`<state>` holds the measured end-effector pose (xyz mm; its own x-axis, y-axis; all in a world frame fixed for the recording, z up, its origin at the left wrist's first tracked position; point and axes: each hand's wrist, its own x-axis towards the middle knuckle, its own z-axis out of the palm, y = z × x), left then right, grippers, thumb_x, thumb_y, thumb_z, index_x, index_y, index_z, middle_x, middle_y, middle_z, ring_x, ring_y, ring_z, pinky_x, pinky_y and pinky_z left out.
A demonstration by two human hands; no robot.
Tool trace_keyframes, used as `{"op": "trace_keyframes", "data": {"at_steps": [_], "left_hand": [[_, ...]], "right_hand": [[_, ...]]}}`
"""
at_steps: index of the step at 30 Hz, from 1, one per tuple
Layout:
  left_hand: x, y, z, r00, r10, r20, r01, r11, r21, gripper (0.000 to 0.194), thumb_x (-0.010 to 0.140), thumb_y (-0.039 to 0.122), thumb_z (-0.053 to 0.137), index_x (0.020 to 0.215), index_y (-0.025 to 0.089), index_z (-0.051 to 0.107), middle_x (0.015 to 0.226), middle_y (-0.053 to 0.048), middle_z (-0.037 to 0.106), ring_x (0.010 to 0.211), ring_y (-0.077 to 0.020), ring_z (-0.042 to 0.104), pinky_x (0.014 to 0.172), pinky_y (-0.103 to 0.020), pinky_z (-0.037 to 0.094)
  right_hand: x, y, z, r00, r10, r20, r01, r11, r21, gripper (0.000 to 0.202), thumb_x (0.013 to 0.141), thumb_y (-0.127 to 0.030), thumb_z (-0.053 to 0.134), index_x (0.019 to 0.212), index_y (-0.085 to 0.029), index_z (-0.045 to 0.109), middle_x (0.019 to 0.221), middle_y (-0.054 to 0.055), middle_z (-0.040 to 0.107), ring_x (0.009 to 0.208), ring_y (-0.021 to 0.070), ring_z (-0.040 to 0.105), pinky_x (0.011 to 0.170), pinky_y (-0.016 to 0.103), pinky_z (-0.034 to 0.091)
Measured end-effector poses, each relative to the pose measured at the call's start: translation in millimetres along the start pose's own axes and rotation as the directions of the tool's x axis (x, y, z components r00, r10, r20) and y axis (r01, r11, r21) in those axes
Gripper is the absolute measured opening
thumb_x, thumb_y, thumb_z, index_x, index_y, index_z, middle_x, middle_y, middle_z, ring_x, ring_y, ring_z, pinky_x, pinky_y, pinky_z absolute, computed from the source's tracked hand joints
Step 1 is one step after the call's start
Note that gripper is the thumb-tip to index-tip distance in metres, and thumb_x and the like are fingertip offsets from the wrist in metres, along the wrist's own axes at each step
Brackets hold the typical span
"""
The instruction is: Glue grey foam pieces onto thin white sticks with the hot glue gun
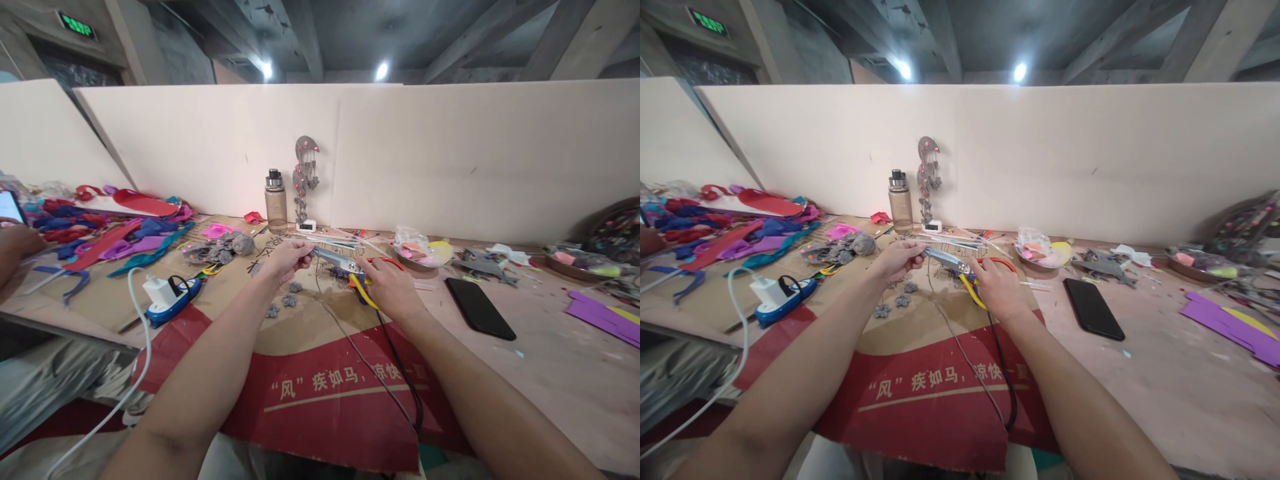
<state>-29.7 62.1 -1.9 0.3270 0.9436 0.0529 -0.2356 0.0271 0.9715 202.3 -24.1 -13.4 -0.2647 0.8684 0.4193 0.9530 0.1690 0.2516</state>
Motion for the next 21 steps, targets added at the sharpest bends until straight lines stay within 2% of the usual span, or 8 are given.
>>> {"op": "trace_keyframes", "data": {"at_steps": [8,11,14,17,21], "left_hand": [[4.0,-5.0,-2.8,1.0,0.01,-0.002,-0.01,0.999,0.051,0.019,0.078,0.02,0.069,0.065,0.009,0.061,0.051,0.001,0.048,0.045,-0.0044,0.042,0.046,-0.016,0.035],[8.7,-8.3,-9.2,0.997,0.042,-0.068,-0.034,0.993,0.111,0.02,0.078,0.022,0.069,0.064,0.01,0.06,0.051,0.001,0.049,0.044,-0.0045,0.042,0.046,-0.017,0.035],[13.7,-9.6,-17.3,0.975,0.127,-0.182,-0.1,0.984,0.15,0.021,0.078,0.025,0.069,0.066,0.011,0.061,0.051,0.002,0.05,0.043,-0.0043,0.043,0.044,-0.016,0.034],[14.7,-6.2,-21.7,0.944,0.188,-0.272,-0.157,0.979,0.131,0.018,0.08,0.026,0.067,0.071,0.011,0.062,0.057,0.0,0.057,0.047,-0.0055,0.05,0.046,-0.016,0.037],[10.7,1.5,-18.8,0.937,0.191,-0.292,-0.171,0.981,0.091,0.015,0.084,0.023,0.062,0.075,0.01,0.061,0.069,-0.005,0.065,0.053,-0.0069,0.056,0.048,-0.018,0.041]], "right_hand": [[-0.5,-2.2,1.3,0.999,0.024,0.02,-0.025,0.998,0.049,0.042,0.088,-0.02,0.043,0.128,-0.026,0.052,0.109,0.008,0.066,0.088,0.0212,0.062,0.059,0.028,0.034],[0.5,-0.8,3.5,0.999,0.042,0.026,-0.045,0.992,0.116,0.04,0.089,-0.024,0.045,0.128,-0.027,0.053,0.11,0.007,0.067,0.092,0.0218,0.062,0.063,0.028,0.037],[2.6,1.8,4.2,0.998,0.047,0.052,-0.057,0.975,0.216,0.039,0.089,-0.031,0.047,0.128,-0.029,0.055,0.107,0.006,0.068,0.092,0.0219,0.063,0.066,0.028,0.038],[4.1,2.9,2.1,0.994,-0.027,0.106,-0.011,0.939,0.344,0.032,0.087,-0.032,0.05,0.117,-0.031,0.063,0.103,0.004,0.07,0.091,0.0211,0.063,0.067,0.027,0.038],[2.0,-2.6,-0.3,0.965,-0.147,0.217,0.029,0.882,0.47,0.027,0.084,-0.028,0.055,0.107,-0.026,0.068,0.096,0.005,0.071,0.087,0.0194,0.064,0.068,0.025,0.038]]}}
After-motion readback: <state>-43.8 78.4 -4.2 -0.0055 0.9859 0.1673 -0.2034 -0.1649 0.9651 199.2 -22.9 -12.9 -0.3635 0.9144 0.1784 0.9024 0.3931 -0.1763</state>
